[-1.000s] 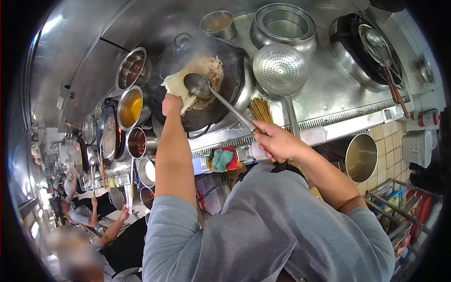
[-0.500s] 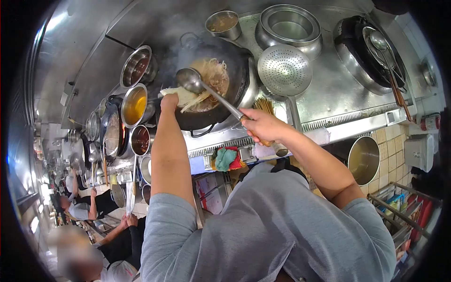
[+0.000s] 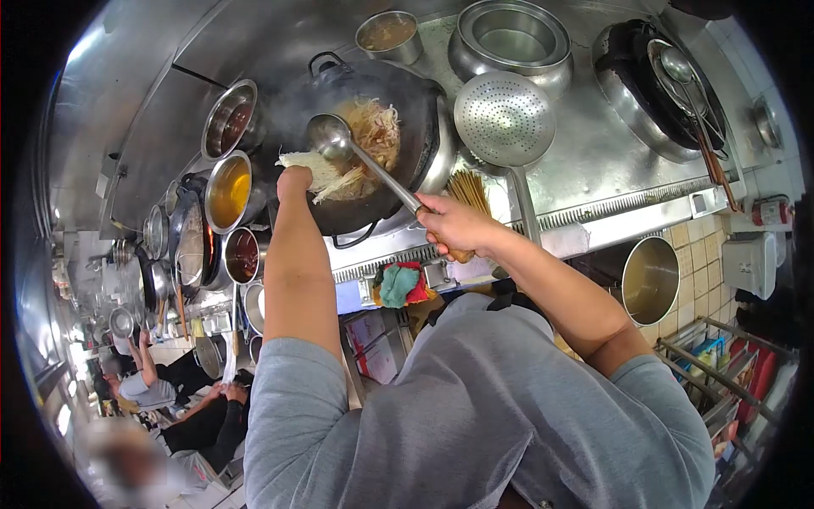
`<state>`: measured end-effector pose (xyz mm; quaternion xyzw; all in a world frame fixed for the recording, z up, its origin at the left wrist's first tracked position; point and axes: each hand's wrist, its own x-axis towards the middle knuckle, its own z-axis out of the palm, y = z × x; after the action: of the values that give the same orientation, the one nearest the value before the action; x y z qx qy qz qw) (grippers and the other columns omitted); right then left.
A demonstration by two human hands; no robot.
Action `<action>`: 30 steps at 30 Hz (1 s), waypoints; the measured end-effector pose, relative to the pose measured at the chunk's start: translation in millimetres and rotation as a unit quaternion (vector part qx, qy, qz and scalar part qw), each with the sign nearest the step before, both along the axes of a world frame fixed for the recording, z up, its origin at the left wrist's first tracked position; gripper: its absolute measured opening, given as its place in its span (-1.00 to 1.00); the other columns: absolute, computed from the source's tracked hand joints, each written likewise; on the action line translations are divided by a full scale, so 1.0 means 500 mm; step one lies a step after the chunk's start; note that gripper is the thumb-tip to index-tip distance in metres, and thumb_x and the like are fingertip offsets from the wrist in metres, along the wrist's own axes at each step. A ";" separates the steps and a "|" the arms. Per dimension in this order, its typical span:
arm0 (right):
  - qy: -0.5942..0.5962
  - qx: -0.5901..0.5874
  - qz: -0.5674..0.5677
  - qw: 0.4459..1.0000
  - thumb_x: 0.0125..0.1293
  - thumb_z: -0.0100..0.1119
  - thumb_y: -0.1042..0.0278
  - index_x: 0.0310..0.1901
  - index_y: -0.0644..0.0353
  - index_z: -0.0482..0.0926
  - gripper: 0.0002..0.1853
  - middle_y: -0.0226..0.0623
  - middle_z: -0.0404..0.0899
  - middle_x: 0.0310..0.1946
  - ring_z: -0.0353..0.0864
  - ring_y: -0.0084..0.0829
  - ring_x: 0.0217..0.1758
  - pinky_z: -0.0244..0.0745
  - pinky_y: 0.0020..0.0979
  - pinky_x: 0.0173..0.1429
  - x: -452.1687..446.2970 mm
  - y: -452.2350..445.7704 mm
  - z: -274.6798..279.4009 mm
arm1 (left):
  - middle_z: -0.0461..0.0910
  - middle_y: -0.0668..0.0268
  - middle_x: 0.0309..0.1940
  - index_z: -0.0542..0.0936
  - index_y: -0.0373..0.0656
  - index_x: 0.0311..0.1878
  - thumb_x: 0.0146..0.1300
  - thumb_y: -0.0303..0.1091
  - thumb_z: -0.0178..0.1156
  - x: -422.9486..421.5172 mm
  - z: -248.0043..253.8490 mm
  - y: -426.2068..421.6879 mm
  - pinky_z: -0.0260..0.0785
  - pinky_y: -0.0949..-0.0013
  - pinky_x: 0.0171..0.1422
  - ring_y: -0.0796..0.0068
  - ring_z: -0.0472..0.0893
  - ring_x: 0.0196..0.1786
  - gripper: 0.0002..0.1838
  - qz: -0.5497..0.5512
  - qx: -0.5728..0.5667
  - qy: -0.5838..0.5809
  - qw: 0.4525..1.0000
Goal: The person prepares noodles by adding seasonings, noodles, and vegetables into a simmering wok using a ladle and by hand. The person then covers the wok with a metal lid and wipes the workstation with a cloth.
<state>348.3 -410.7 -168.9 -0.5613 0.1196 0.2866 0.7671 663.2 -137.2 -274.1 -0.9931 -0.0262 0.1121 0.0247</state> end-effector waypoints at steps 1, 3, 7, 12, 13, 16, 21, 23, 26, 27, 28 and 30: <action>-0.002 0.012 0.003 1.000 0.31 -0.20 0.27 0.29 -0.01 -0.01 -0.48 -0.49 0.24 -0.60 0.24 -0.68 -0.70 0.22 -0.60 -0.71 0.001 0.002 -0.003 | 0.45 -0.06 -0.07 0.54 -0.29 -0.15 0.08 -0.08 -0.16 0.003 -0.004 0.004 0.27 0.19 0.10 0.04 0.45 0.02 -0.51 0.004 0.000 0.003 1.000; -0.008 0.001 0.005 1.000 0.31 -0.20 0.27 0.29 -0.02 0.00 -0.48 -0.49 0.24 -0.60 0.23 -0.68 -0.70 0.22 -0.61 -0.71 0.001 0.004 -0.001 | 0.45 -0.06 -0.06 0.53 -0.29 -0.15 0.09 -0.08 -0.16 -0.001 -0.004 0.004 0.27 0.19 0.10 0.05 0.45 0.02 -0.51 -0.001 -0.007 -0.003 1.000; -0.008 -0.011 -0.007 1.000 0.31 -0.21 0.27 0.29 -0.02 0.01 -0.49 -0.50 0.24 -0.61 0.23 -0.68 -0.71 0.22 -0.60 -0.71 0.002 0.008 -0.002 | 0.40 0.07 0.07 0.47 -0.24 0.00 0.11 -0.28 -0.12 -0.041 0.048 -0.043 0.27 0.24 0.15 0.17 0.40 0.13 -0.59 0.048 -0.015 0.024 0.998; -0.007 -0.026 -0.009 1.000 0.31 -0.21 0.28 0.29 -0.01 0.00 -0.49 -0.50 0.23 -0.62 0.24 -0.67 -0.70 0.22 -0.59 -0.71 0.003 0.013 0.007 | 0.41 0.08 0.05 0.49 -0.23 -0.01 0.12 -0.31 -0.11 -0.040 0.053 -0.051 0.29 0.25 0.13 0.19 0.42 0.11 -0.62 0.052 -0.009 0.024 0.998; 0.002 -0.028 -0.012 1.000 0.31 -0.21 0.28 0.29 -0.02 0.00 -0.48 -0.50 0.23 -0.62 0.25 -0.67 -0.70 0.22 -0.58 -0.71 0.002 0.015 0.011 | 0.42 0.08 0.05 0.49 -0.22 -0.02 0.13 -0.31 -0.10 -0.033 0.045 -0.047 0.30 0.25 0.12 0.20 0.43 0.11 -0.62 0.054 -0.005 0.028 0.998; -0.020 -0.039 -0.005 0.999 0.30 -0.21 0.30 0.30 -0.03 0.00 -0.48 -0.50 0.23 -0.64 0.25 -0.67 -0.71 0.22 -0.58 -0.72 0.003 0.018 0.015 | 0.44 0.00 -0.02 0.51 -0.27 -0.08 0.13 -0.09 -0.13 -0.022 0.031 -0.038 0.28 0.20 0.12 0.09 0.44 0.05 -0.53 0.046 -0.018 0.001 0.999; -0.059 -0.126 0.010 0.990 0.28 -0.18 0.27 0.27 0.13 0.06 -0.48 -0.36 0.35 -0.60 0.36 -0.55 -0.67 0.32 -0.46 -0.60 0.010 -0.018 -0.013 | 0.47 0.08 -0.02 0.52 -0.21 -0.08 0.14 -0.19 -0.09 -0.062 0.118 -0.082 0.33 0.22 0.07 0.16 0.47 0.04 -0.61 0.036 0.007 -0.010 0.999; -0.060 -0.145 0.020 0.987 0.26 -0.16 0.27 0.26 0.14 0.09 -0.48 -0.30 0.39 -0.59 0.40 -0.49 -0.67 0.34 -0.42 -0.56 0.005 -0.045 -0.009 | 0.49 0.11 -0.03 0.53 -0.19 -0.07 0.14 -0.30 -0.10 -0.078 0.149 -0.087 0.37 0.25 0.04 0.20 0.49 0.03 -0.65 0.023 0.030 -0.018 0.999; -0.192 -0.337 -0.010 0.922 0.20 -0.11 0.31 0.23 0.21 0.12 -0.45 -0.06 0.47 -0.47 0.47 -0.28 -0.60 0.37 -0.31 -0.41 -0.020 -0.047 -0.003 | 0.54 0.10 -0.12 0.55 -0.19 -0.14 0.14 -0.30 -0.10 -0.095 0.160 -0.076 0.40 0.24 -0.02 0.18 0.54 -0.05 -0.68 0.019 0.042 -0.055 0.997; -0.197 -0.338 -0.007 0.920 0.20 -0.11 0.31 0.23 0.21 0.12 -0.45 -0.06 0.47 -0.47 0.47 -0.28 -0.60 0.37 -0.31 -0.41 -0.027 -0.047 0.000 | 0.55 0.09 -0.16 0.56 -0.19 -0.19 0.14 -0.30 -0.10 -0.102 0.153 -0.076 0.41 0.23 -0.05 0.16 0.55 -0.09 -0.70 -0.005 0.048 -0.084 0.995; -0.185 -0.321 -0.017 0.929 0.20 -0.11 0.31 0.24 0.23 0.11 -0.45 -0.11 0.46 -0.49 0.45 -0.32 -0.62 0.36 -0.33 -0.45 -0.035 -0.049 0.006 | 0.56 0.08 -0.20 0.57 -0.20 -0.23 0.14 -0.30 -0.10 -0.106 0.146 -0.078 0.42 0.23 -0.07 0.14 0.57 -0.13 -0.71 -0.029 0.054 -0.113 0.992; -0.090 -0.211 -0.037 0.973 0.24 -0.13 0.35 0.26 0.23 0.05 -0.45 -0.30 0.38 -0.59 0.36 -0.47 -0.70 0.30 -0.42 -0.59 -0.057 -0.053 0.038 | 0.57 0.07 -0.22 0.57 -0.20 -0.26 0.14 -0.29 -0.11 -0.114 0.137 -0.084 0.42 0.22 -0.09 0.13 0.57 -0.14 -0.71 -0.028 0.041 -0.125 0.991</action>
<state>319.6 -437.4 -150.0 -0.7295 0.1283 0.1742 0.6488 606.4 -179.4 -205.6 -0.9978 -0.0060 -0.0150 0.0647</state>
